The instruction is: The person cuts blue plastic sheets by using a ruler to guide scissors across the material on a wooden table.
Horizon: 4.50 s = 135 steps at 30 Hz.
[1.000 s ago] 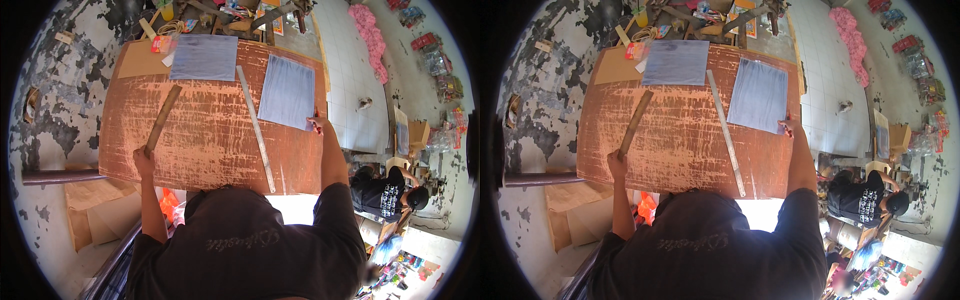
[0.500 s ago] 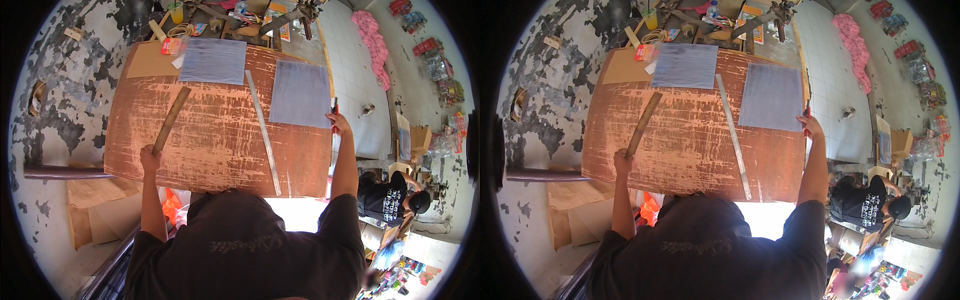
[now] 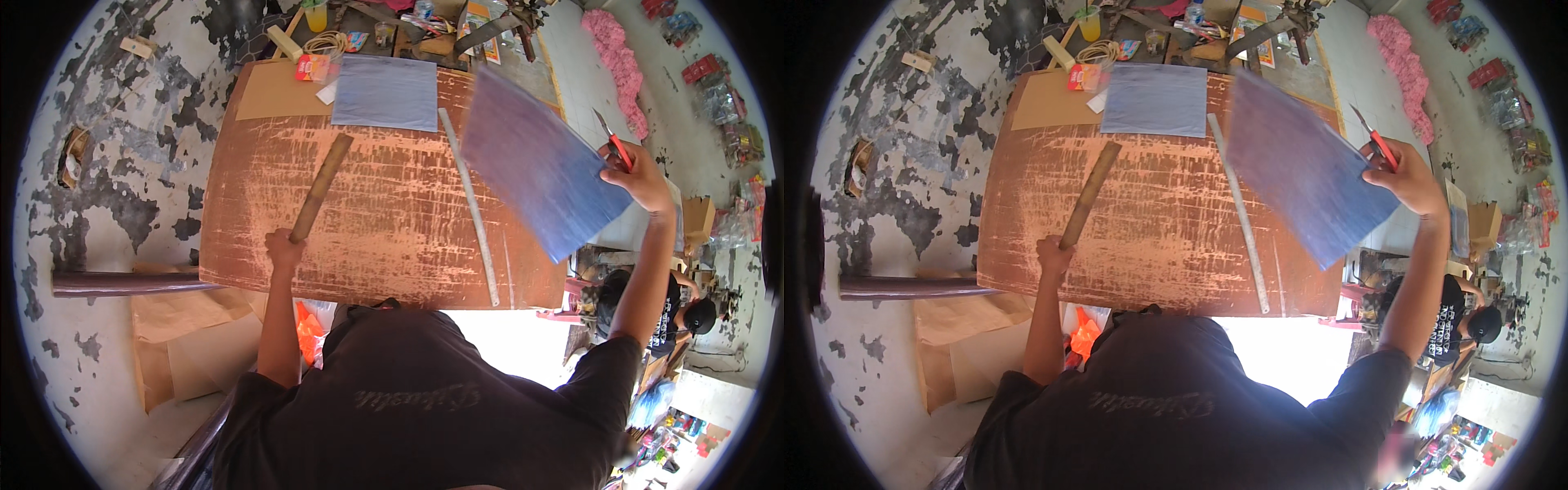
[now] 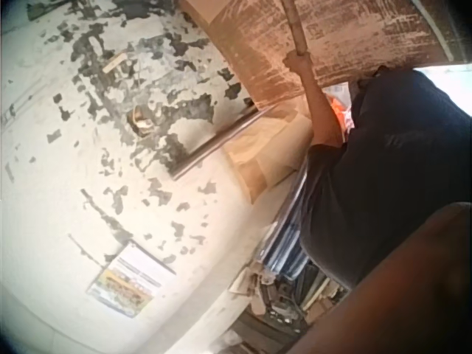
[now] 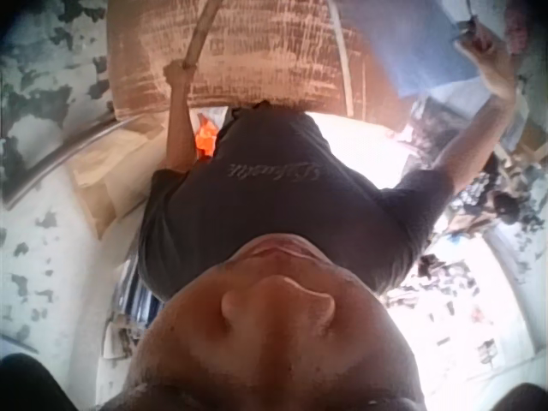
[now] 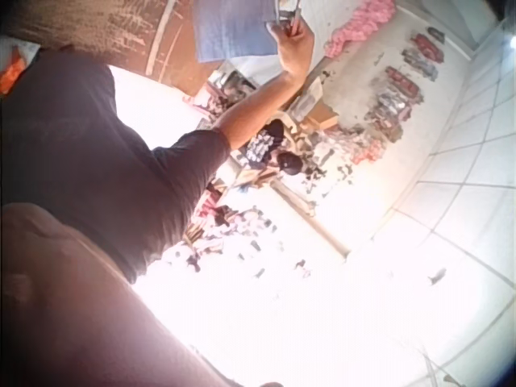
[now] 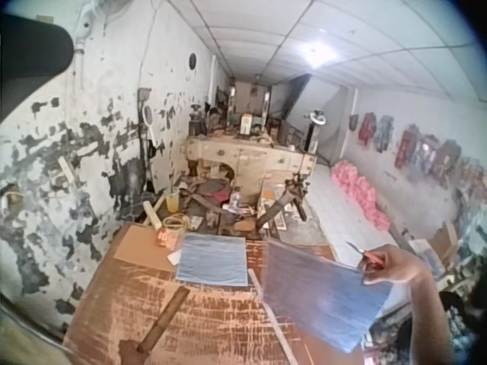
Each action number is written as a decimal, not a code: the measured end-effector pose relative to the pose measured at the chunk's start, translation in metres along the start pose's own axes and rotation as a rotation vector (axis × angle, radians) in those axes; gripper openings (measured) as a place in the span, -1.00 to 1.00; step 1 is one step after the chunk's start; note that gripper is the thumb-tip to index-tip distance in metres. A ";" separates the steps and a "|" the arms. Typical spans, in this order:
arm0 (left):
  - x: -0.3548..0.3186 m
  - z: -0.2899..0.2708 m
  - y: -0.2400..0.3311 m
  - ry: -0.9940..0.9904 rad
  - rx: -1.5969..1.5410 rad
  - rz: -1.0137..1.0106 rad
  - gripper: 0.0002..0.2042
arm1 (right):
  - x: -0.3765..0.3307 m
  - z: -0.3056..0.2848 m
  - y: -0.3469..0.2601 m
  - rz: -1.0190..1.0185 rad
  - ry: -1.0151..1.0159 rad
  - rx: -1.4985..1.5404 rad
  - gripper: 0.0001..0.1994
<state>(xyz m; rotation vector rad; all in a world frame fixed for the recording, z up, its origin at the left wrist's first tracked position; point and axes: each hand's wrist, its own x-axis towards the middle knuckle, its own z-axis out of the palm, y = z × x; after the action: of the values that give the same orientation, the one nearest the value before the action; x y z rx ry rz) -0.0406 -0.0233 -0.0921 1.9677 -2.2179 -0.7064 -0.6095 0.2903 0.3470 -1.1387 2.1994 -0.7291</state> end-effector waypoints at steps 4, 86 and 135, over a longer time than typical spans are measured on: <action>0.006 0.006 -0.006 0.021 -0.023 0.062 -0.58 | -0.009 0.028 -0.060 -0.034 -0.161 -0.127 -0.70; 0.029 0.088 0.211 -0.268 0.253 1.391 0.22 | -0.118 0.568 0.067 0.464 0.511 0.075 -0.38; 0.004 0.069 0.264 -0.493 0.732 1.029 0.69 | 0.088 0.467 0.080 0.238 0.168 -0.051 -0.54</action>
<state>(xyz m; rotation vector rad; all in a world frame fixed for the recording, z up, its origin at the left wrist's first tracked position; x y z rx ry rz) -0.3088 0.0078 -0.0498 0.4457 -3.5872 -0.2204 -0.3771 0.1570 -0.0542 -0.8442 2.4534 -0.6903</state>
